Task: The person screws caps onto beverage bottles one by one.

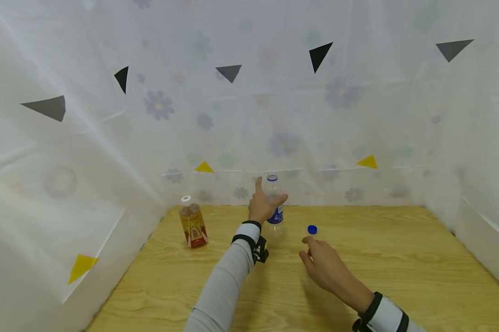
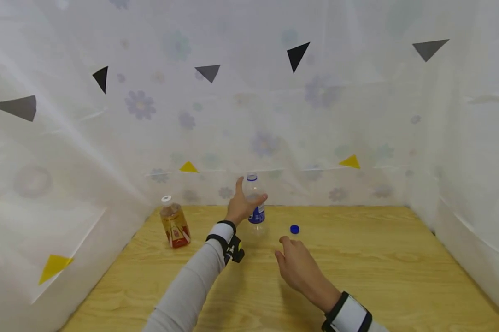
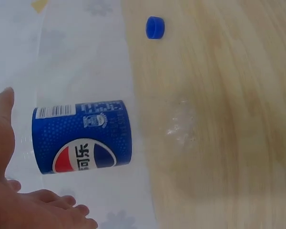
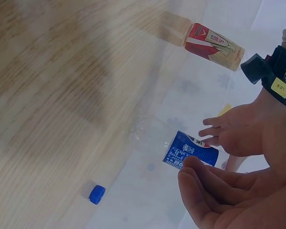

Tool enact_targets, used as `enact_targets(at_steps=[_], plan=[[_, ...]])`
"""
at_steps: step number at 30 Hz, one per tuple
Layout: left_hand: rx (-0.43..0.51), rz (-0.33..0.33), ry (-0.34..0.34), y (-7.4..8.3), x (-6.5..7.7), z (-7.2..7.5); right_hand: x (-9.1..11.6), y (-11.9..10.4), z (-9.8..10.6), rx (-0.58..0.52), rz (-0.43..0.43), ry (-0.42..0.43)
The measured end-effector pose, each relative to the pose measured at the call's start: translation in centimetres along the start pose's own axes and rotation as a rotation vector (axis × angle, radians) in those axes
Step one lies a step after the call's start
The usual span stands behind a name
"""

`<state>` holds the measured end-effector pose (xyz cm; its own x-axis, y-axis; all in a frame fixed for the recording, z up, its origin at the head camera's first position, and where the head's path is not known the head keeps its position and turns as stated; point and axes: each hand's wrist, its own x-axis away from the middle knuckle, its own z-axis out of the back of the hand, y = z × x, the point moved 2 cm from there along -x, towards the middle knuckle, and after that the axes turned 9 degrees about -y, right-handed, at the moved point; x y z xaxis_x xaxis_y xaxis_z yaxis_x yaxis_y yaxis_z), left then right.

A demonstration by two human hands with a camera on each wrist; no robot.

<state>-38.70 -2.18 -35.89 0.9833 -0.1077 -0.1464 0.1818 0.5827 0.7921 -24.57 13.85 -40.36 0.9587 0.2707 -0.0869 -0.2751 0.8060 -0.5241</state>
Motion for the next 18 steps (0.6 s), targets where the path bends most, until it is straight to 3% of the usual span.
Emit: enact_targets(at_steps=[8, 18], plan=[[0.038, -0.018, -0.006, -0.1, -0.1, -0.6, 0.1, 0.1, -0.1, -0.016, -0.005, -0.008], [0.072, -0.077, 0.064, -0.5, 0.4, -1.1, 0.1, 0.2, -0.3, -0.027, -0.020, -0.013]])
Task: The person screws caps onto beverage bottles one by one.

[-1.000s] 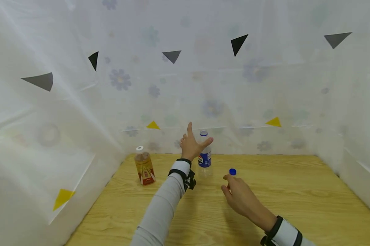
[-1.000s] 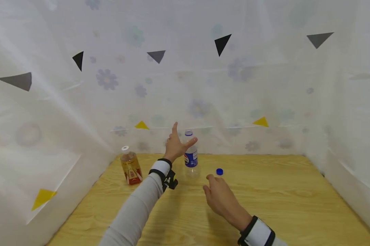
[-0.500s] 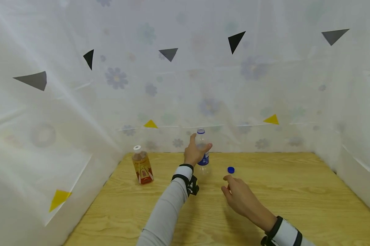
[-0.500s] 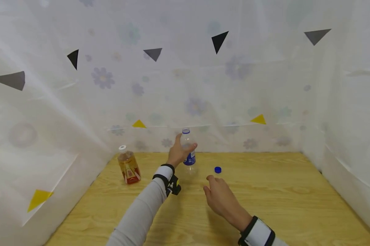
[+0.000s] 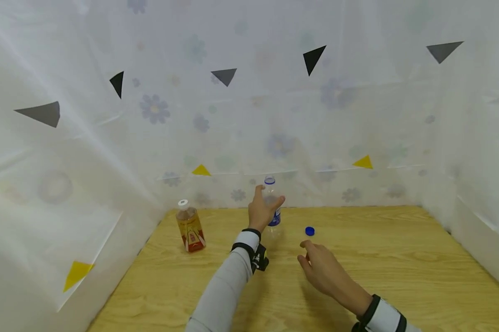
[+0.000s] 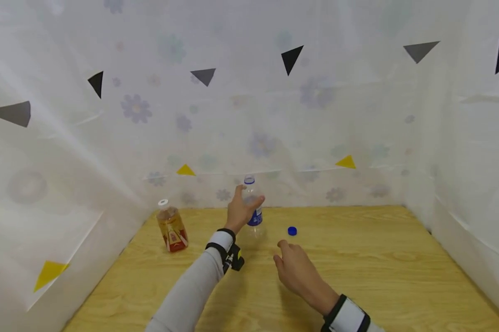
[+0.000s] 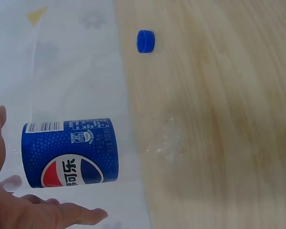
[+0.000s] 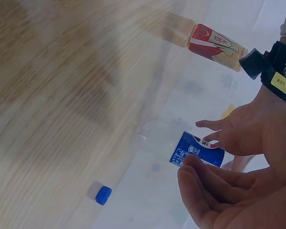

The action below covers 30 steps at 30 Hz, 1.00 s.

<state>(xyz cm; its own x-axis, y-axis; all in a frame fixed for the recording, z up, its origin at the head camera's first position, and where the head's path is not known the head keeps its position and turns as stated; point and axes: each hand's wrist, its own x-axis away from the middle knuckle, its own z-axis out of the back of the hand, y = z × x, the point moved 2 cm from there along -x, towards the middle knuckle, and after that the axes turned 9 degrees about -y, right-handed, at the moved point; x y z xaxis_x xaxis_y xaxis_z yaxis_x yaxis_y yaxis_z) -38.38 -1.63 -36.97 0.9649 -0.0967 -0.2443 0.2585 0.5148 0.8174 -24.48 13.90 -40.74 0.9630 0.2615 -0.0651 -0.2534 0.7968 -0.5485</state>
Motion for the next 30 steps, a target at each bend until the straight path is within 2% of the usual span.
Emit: enact_targets(at_steps=[7, 14, 23, 30], plan=[[-0.018, -0.103, -0.006, 1.2, 0.3, 0.9, 0.0, 0.2, 0.1, -0.008, 0.002, 0.009], [-0.024, -0.147, -0.041, 3.1, 2.2, 1.9, 0.2, 0.6, 0.0, 0.007, 0.009, 0.019], [-0.014, -0.160, -0.111, 3.2, 5.8, 2.2, 0.2, 1.1, -0.2, -0.006, 0.000, 0.006], [-0.012, -0.153, -0.169, 3.1, 7.4, 1.6, 0.4, 1.4, 0.0, -0.017, -0.013, -0.007]])
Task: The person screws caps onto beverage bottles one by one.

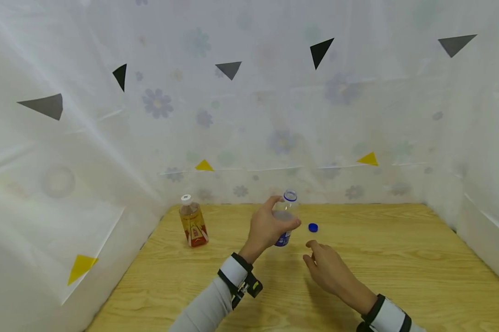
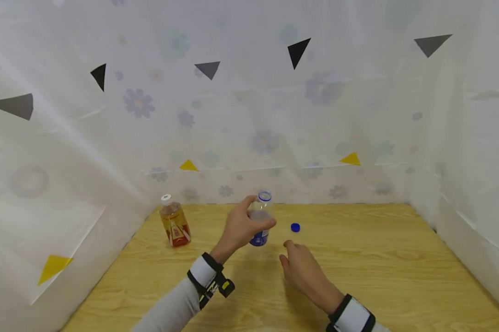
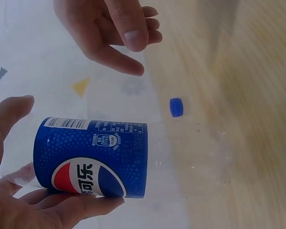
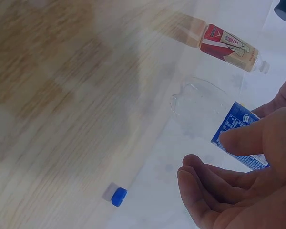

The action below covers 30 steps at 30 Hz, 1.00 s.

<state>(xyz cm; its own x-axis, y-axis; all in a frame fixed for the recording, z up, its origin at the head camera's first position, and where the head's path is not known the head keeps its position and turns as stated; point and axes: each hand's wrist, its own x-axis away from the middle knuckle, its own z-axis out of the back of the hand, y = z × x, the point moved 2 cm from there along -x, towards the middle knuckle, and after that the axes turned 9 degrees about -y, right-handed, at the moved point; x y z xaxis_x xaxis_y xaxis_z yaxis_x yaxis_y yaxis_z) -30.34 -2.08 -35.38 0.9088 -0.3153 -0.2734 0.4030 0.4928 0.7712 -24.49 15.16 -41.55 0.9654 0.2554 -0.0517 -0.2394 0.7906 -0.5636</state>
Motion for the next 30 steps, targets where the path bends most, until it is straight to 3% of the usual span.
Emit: enact_targets(at_steps=[13, 23, 30], plan=[[0.034, 0.011, -0.032, -1.3, 0.5, 0.0, -0.5, 0.2, 0.0, 0.020, 0.004, -0.003], [0.109, 0.063, -0.140, -1.6, 0.5, 0.6, -1.3, 0.9, -0.5, 0.031, -0.011, -0.004], [0.088, 0.069, -0.208, -1.5, 0.3, 0.4, -1.4, 1.2, -0.8, 0.036, -0.011, 0.008]])
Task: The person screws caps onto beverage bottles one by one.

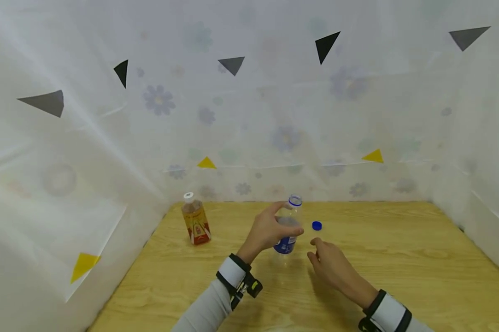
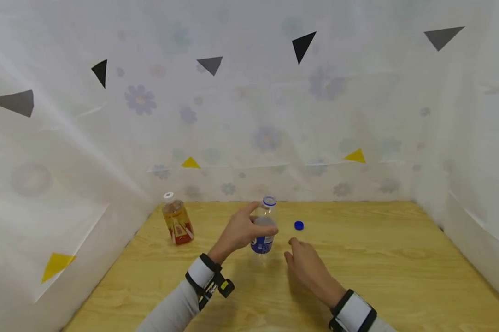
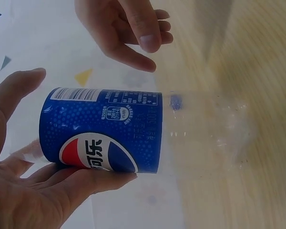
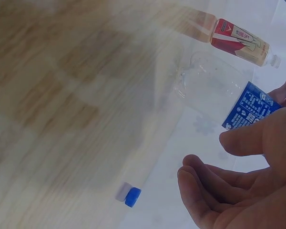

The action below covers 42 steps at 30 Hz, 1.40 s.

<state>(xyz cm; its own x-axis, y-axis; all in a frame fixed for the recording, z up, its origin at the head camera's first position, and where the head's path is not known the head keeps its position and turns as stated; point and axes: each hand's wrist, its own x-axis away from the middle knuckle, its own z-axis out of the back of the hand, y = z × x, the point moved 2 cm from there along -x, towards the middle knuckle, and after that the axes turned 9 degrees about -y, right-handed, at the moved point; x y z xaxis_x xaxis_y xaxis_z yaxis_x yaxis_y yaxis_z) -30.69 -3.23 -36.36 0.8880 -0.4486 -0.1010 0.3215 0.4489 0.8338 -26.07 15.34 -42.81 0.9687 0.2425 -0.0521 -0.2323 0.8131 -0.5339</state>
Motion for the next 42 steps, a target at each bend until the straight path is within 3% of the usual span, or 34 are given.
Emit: enact_targets(at_steps=[17, 24, 31, 38, 42], plan=[[0.017, 0.000, 0.001, 0.0, 0.1, 0.3, -1.8, -0.3, 2.0, 0.025, 0.078, 0.057], [0.018, 0.005, 0.000, -0.2, 0.0, 0.2, -4.7, -1.3, 5.1, 0.063, 0.127, 0.200], [0.019, 0.005, 0.000, -0.4, 0.0, 0.0, -7.4, -1.3, 7.5, 0.034, 0.141, 0.350], [0.019, 0.005, 0.004, -0.5, 0.0, 0.2, -9.5, 1.0, 6.2, 0.023, 0.069, 0.357], [0.032, -0.010, -0.004, -0.5, 0.0, 0.2, -10.1, 3.2, 4.2, 0.016, -0.024, 0.248]])
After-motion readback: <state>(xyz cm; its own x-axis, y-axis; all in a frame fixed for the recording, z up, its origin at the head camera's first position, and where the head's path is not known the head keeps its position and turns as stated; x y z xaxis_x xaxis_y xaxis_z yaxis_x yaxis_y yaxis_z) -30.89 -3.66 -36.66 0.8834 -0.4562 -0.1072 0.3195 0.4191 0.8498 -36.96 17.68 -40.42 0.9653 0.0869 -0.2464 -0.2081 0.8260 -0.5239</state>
